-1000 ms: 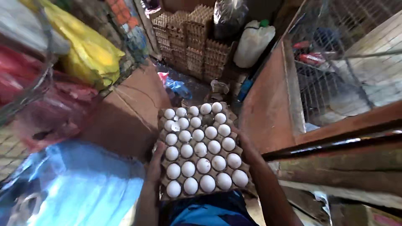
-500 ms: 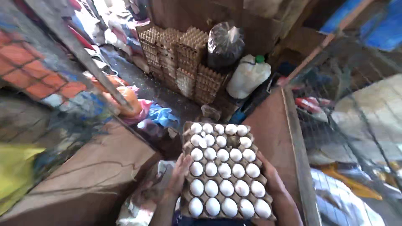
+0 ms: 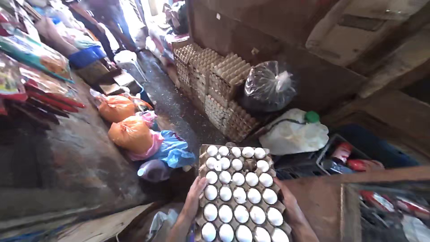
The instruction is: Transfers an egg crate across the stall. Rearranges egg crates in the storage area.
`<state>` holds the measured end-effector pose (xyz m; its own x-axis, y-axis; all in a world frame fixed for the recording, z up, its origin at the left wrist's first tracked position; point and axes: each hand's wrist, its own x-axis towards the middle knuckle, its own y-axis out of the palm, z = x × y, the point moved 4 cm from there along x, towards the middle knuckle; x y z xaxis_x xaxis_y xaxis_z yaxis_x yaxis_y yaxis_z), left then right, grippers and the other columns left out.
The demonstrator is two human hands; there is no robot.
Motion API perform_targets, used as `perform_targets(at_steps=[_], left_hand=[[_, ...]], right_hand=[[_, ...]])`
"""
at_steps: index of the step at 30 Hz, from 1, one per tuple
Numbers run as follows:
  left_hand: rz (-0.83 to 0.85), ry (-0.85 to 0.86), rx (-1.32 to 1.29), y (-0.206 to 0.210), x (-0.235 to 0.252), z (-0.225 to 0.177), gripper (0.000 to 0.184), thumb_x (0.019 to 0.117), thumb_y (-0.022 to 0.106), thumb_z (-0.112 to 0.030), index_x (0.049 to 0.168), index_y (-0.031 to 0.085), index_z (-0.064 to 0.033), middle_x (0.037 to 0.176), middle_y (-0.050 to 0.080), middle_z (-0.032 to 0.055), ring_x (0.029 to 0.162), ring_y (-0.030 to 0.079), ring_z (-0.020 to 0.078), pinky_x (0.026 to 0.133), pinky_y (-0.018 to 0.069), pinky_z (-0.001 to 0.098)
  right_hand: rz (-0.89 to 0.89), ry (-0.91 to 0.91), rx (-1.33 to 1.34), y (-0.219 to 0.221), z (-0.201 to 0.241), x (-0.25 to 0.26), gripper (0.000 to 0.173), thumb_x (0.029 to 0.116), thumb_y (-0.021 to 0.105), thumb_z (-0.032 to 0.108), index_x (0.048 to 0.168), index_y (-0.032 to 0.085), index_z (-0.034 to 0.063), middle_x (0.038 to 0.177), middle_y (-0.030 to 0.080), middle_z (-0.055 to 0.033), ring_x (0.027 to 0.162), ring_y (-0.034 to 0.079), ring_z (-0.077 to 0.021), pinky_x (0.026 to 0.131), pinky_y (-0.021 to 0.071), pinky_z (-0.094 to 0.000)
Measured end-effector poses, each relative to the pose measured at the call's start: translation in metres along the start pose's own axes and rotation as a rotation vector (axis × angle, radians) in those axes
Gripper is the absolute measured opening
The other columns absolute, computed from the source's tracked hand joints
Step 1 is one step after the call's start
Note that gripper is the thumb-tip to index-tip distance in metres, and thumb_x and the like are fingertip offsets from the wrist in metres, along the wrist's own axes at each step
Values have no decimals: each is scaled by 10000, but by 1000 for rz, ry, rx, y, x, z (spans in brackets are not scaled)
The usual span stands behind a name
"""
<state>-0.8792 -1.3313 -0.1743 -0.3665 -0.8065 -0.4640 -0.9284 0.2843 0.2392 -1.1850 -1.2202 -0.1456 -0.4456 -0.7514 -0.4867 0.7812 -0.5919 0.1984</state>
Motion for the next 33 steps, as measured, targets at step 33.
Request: perform_targets(at_steps=[33], left_hand=[[-998, 312, -213, -257, 335, -289, 405, 1055, 508, -399, 1232, 629, -54, 1027, 713, 16, 938, 674, 63, 895, 572, 303]], right_hand=[[801, 296, -414, 570, 135, 515, 579, 1025, 464, 592, 1224, 692, 98, 1091, 739, -112, 1020, 710, -228, 900, 592, -463]])
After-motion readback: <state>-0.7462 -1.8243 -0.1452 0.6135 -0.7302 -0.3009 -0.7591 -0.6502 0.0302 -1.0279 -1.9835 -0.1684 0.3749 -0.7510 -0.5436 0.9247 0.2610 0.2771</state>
